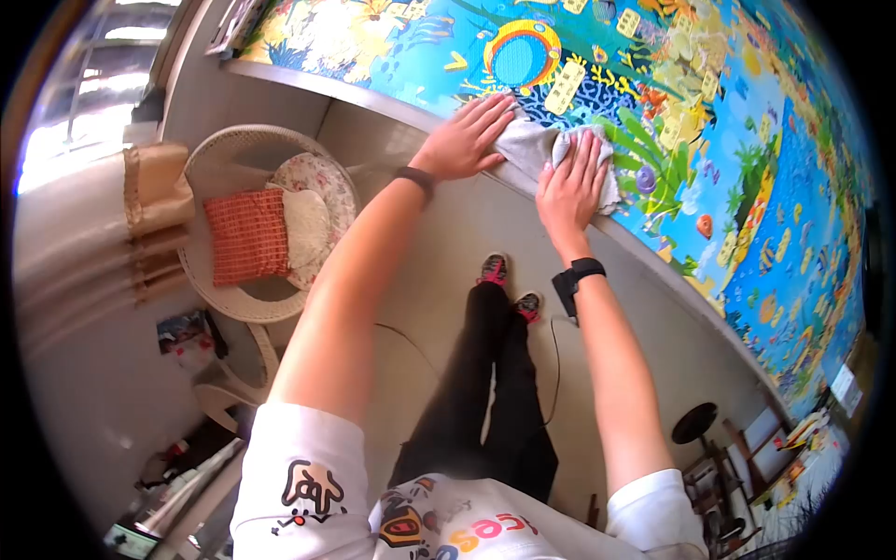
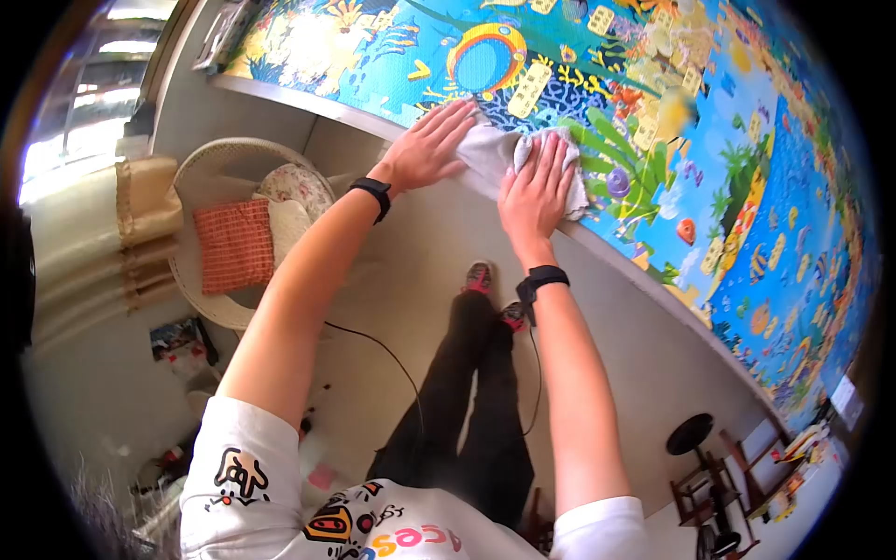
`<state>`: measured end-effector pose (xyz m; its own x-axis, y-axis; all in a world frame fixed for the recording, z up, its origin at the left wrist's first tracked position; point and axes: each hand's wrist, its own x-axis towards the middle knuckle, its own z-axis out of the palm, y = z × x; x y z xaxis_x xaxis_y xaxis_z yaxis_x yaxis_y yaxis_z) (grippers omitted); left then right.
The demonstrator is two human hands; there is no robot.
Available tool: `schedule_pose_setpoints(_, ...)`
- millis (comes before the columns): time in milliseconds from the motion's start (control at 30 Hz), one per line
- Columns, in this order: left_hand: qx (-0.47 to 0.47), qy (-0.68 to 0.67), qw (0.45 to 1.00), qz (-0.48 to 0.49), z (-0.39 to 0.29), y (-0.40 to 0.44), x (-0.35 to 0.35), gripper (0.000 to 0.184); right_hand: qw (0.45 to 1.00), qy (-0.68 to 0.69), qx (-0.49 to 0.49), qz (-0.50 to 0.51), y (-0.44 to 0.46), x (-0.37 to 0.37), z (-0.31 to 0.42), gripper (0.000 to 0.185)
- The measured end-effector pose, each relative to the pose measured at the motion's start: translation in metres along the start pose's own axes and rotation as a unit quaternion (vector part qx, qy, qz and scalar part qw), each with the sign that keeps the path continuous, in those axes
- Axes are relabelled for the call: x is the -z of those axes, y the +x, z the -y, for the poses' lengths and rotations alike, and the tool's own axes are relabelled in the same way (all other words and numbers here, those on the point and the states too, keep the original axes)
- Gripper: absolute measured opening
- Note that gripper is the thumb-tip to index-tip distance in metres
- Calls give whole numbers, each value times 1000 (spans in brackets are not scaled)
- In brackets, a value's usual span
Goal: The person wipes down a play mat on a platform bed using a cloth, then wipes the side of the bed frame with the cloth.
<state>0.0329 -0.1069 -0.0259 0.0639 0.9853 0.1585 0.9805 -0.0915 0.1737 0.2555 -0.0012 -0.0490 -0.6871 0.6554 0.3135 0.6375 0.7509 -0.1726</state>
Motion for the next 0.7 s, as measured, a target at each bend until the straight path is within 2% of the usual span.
schedule_pose_setpoints(167,-12,23,998,-52,6,-3,-20,71,999,-13,6,-44,-2,-10,1,57)
schedule_pose_setpoints(200,-22,35,995,-90,7,-1,-23,66,999,-18,4,-41,-2,-10,1,57)
schedule_pose_setpoints(467,-55,60,991,-107,16,-6,-30,64,997,-52,9,-62,0,-13,4,56)
schedule_pose_setpoints(567,-61,10,992,-108,17,-6,-28,63,997,-59,2,-54,-1,-14,5,56)
schedule_pose_setpoints(700,-122,7,986,-115,26,-8,-33,64,996,-62,8,-67,-2,-14,6,57)
